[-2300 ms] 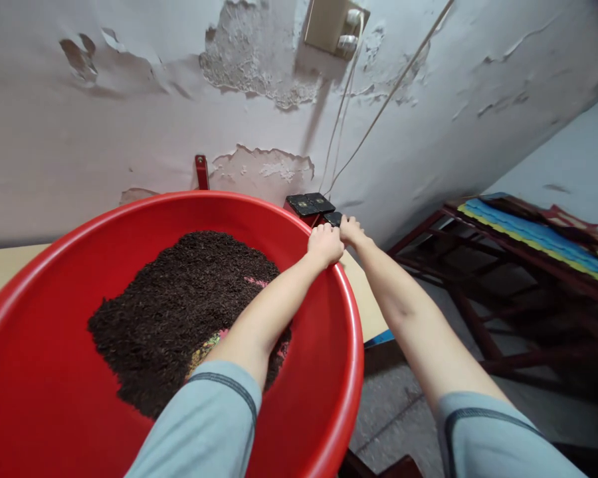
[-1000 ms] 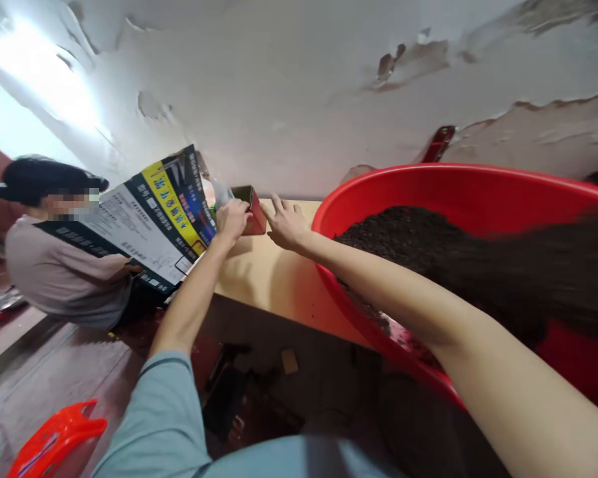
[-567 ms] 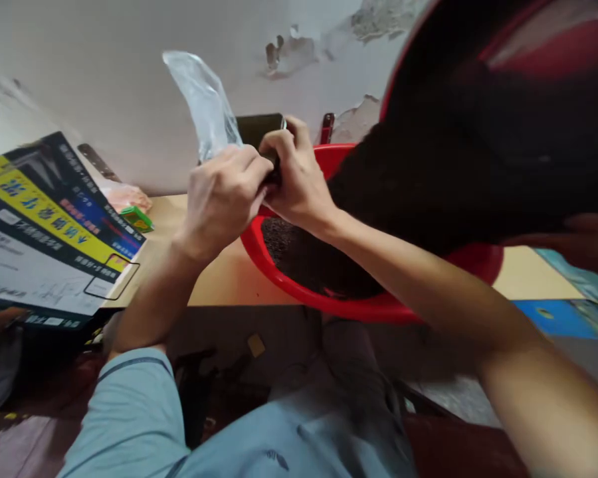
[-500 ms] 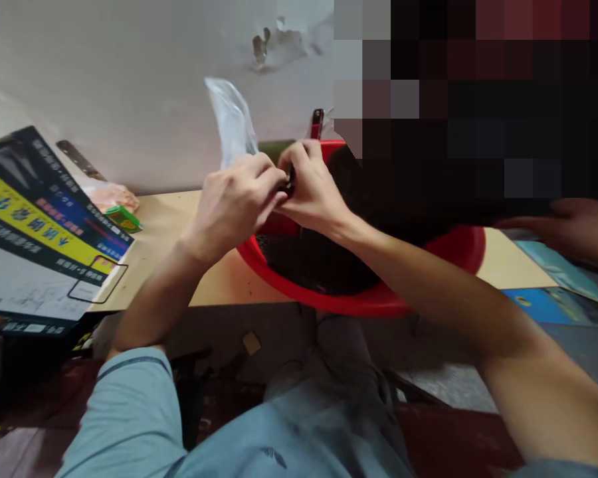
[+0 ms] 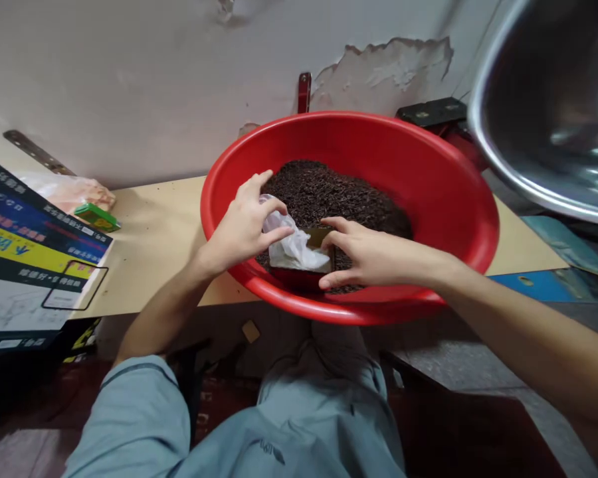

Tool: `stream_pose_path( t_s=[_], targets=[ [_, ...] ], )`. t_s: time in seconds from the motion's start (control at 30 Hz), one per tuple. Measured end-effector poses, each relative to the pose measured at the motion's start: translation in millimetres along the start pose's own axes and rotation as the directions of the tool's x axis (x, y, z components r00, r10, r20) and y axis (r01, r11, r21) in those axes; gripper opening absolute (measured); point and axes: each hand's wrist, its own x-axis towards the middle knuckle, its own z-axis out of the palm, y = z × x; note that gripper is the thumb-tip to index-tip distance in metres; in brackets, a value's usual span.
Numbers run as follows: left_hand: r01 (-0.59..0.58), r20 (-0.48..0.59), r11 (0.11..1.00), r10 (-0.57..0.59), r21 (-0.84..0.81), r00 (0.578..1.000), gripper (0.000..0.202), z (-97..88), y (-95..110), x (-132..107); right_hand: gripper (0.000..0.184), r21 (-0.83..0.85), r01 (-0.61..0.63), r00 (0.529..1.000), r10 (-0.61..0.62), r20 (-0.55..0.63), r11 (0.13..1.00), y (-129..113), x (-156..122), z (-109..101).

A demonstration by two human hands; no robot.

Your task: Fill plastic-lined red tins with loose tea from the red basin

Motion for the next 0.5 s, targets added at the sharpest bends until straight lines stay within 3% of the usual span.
stream_pose_path(
  t_s=[0.1, 0.17, 0.27, 0.4, 0.5],
  targets=[
    [0.096, 0.014, 0.995, -0.096, -0.013, 0.995, 0.031, -6.5, 6, -5, 0.047, 0.082, 0.075, 0.977, -0.056, -0.207, 0.994, -5, 4, -10],
    [0.130, 0.052, 0.990, -0.127, -0.047, 0.991, 0.033, -11.3, 10, -9, 0.044, 0.110, 0.125, 0.955, -0.089, -0.282, 0.986, -15, 11, -14],
    [0.111, 0.038, 0.984, -0.107, -0.136, 0.994, 0.031, -18.2, 16, -19, 0.038, 0.101, 0.159, 0.972, -0.138, -0.191, 0.982, -33, 22, -13],
    [0.045, -0.050, 0.987, -0.053, -0.152, 0.997, 0.012, -25.9, 19, -30, 0.011, 0.084, 0.158, 0.987, -0.157, -0.019, 0.984, -41, 28, -7],
    [-0.008, -0.021, 0.998, 0.007, -0.062, 1.000, 0.027, -30.0, 18, -33, 0.012, 0.037, 0.125, 0.990, -0.122, -0.075, 0.991, -30, 24, -12]
  ],
)
